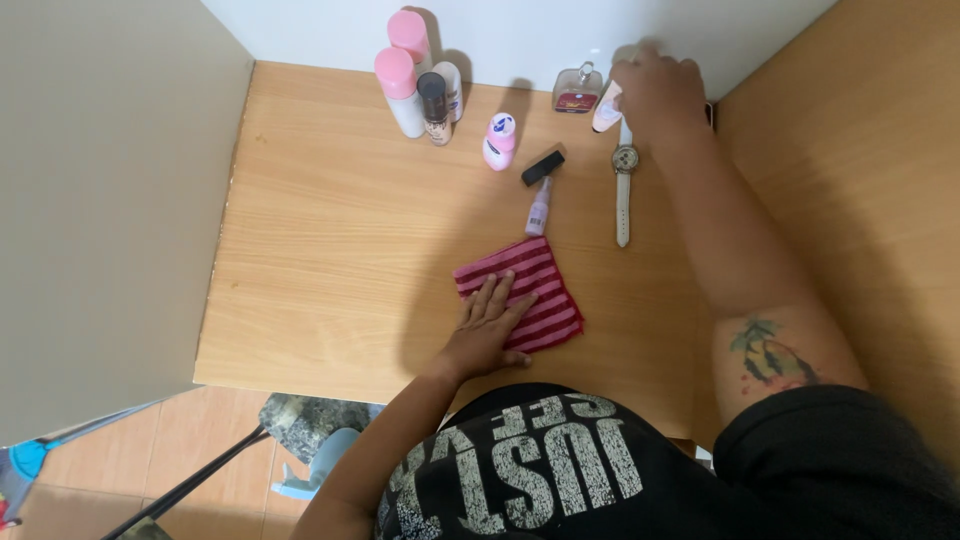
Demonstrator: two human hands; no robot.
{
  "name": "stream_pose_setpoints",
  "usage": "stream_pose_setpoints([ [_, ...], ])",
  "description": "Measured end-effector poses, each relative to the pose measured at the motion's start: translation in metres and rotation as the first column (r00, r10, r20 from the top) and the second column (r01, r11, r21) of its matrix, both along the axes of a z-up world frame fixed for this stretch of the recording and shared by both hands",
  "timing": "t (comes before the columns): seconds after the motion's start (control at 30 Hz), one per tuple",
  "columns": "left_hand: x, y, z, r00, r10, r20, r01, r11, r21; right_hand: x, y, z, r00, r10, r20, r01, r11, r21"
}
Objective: The recorder is cleaning a wooden vanity and organizing various cosmetic bottles and personal items by wiping them with a pink cloth.
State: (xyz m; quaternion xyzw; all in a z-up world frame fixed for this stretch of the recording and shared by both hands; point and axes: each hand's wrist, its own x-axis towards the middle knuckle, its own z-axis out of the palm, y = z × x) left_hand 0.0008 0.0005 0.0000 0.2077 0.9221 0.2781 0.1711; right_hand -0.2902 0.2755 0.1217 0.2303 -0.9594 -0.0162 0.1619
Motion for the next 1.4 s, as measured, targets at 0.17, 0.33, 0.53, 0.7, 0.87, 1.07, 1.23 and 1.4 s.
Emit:
stream_pose_setpoints([
  [0.17, 0.000, -0.001, -0.001, 1.000, 0.000, 0.009, 0.000, 1.000, 0.001, -0.006, 0.007, -0.018, 1.000, -0.005, -0.010, 0.005, 1.000, -0.006],
  [0.33, 0.001, 0.000, -0.001, 1.000, -0.004, 0.004, 0.004, 1.000, -0.004, 0.000, 0.009, -0.006, 0.999, 0.025, -0.023, -0.025, 1.000, -0.002],
  [0.53, 0.000, 0.003, 0.005, 1.000, 0.007, 0.019, -0.006, 0.999, -0.034, 0.005, 0.010, 0.002, 0.994, -0.063, 0.086, 0.058, 0.996, 0.062],
  [0.7, -0.013, 0.004, 0.018, 0.999, -0.027, -0.045, 0.019, 0.986, -0.165, 0.027, -0.009, 0.008, 0.972, 0.066, -0.224, -0.102, 0.982, -0.156],
  [0.87, -0.027, -0.003, -0.006, 0.927, -0.051, -0.371, 0.023, 0.997, -0.079, 0.060, -0.048, -0.017, 0.965, 0.110, 0.236, 0.015, 0.882, -0.471],
  [1.07, -0.026, -0.006, -0.008, 0.840, -0.009, -0.542, -0.003, 1.000, -0.021, 0.061, -0.072, -0.064, 0.909, 0.204, 0.364, -0.036, 0.907, -0.420],
  [1.23, -0.027, -0.006, -0.005, 0.832, -0.006, -0.554, 0.002, 1.000, -0.007, 0.059, -0.077, -0.068, 0.938, 0.211, 0.275, -0.152, 0.964, -0.219],
  [1.4, -0.027, -0.006, -0.005, 0.853, 0.012, -0.522, -0.017, 1.000, -0.005, 0.054, -0.062, -0.080, 0.974, 0.136, 0.182, -0.112, 0.985, -0.132],
])
